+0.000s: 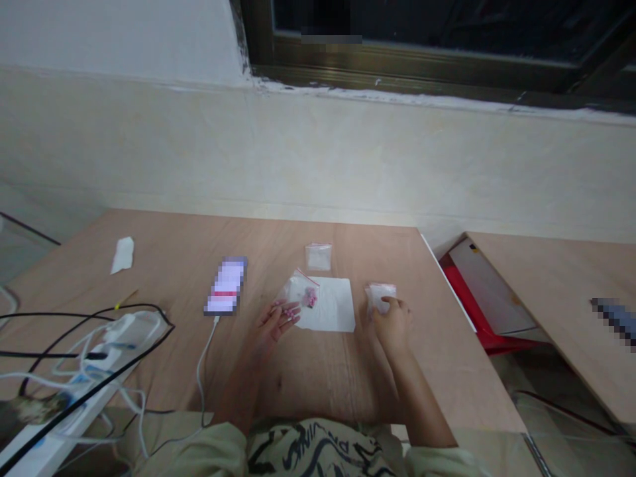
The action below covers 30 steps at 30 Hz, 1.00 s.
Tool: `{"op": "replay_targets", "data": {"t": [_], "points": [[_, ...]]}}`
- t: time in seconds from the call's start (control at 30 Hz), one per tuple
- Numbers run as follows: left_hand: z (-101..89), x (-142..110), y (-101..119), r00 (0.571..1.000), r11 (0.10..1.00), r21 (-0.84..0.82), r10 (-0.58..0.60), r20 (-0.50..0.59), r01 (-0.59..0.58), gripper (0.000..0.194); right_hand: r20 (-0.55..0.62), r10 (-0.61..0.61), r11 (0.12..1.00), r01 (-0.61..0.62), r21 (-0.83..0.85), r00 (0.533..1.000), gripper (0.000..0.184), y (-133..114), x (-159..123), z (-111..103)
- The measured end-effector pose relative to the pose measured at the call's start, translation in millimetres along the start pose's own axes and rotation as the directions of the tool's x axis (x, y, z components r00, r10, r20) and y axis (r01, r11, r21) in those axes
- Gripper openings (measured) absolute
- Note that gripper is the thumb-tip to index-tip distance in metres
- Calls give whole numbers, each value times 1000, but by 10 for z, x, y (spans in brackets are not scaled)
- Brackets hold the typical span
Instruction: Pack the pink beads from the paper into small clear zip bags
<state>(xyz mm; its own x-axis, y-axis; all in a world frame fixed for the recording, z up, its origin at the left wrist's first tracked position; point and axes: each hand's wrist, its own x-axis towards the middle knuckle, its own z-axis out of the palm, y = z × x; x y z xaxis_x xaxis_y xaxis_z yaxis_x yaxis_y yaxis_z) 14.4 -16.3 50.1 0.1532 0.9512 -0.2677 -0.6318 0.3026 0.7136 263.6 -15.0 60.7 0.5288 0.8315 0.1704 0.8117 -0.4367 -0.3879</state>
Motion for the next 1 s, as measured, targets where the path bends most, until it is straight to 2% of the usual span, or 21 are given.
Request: {"op": "replay_targets", "data": {"t": [0.2,0.3,0.37,0.47,0.53,0.63,0.7,0.8,0.93,1.0], "points": [[-12,-17,-9,1000,1000,2,-11,-12,11,15,8,26,998,-26,64,1000,34,-37,-1,-58],[-2,14,-21,1000,1000,-2,-5,24,5,14,13,-49,960,43,277,999,32,-168,-13,-62],[22,41,-36,999,1000,0,-8,49,8,14,85,-149,862,88,500,985,30,-318,-32,-40],[67,77,-68,998,1000,5,-11,69,10,13,271,-284,661,-17,750,920,29,-571,-55,5],[88,91,-94,997,1000,3,-12,80,12,13,328,-336,582,-79,809,883,27,-698,-50,23],[99,93,-126,996,1000,18,-15,85,13,14,315,-332,516,-108,850,889,25,-777,-11,29],[110,80,-135,997,999,30,-21,80,19,15,313,-318,499,-123,858,895,24,-777,13,31],[141,42,-122,996,996,74,-54,71,48,17,312,-310,532,-108,840,898,23,-765,13,33],[136,-3,-61,994,969,244,-66,84,44,25,280,-314,574,-54,817,907,20,-800,-57,17],[98,-5,-8,997,953,302,-52,56,33,28,275,-318,595,-35,803,907,19,-829,-96,-5]]}}
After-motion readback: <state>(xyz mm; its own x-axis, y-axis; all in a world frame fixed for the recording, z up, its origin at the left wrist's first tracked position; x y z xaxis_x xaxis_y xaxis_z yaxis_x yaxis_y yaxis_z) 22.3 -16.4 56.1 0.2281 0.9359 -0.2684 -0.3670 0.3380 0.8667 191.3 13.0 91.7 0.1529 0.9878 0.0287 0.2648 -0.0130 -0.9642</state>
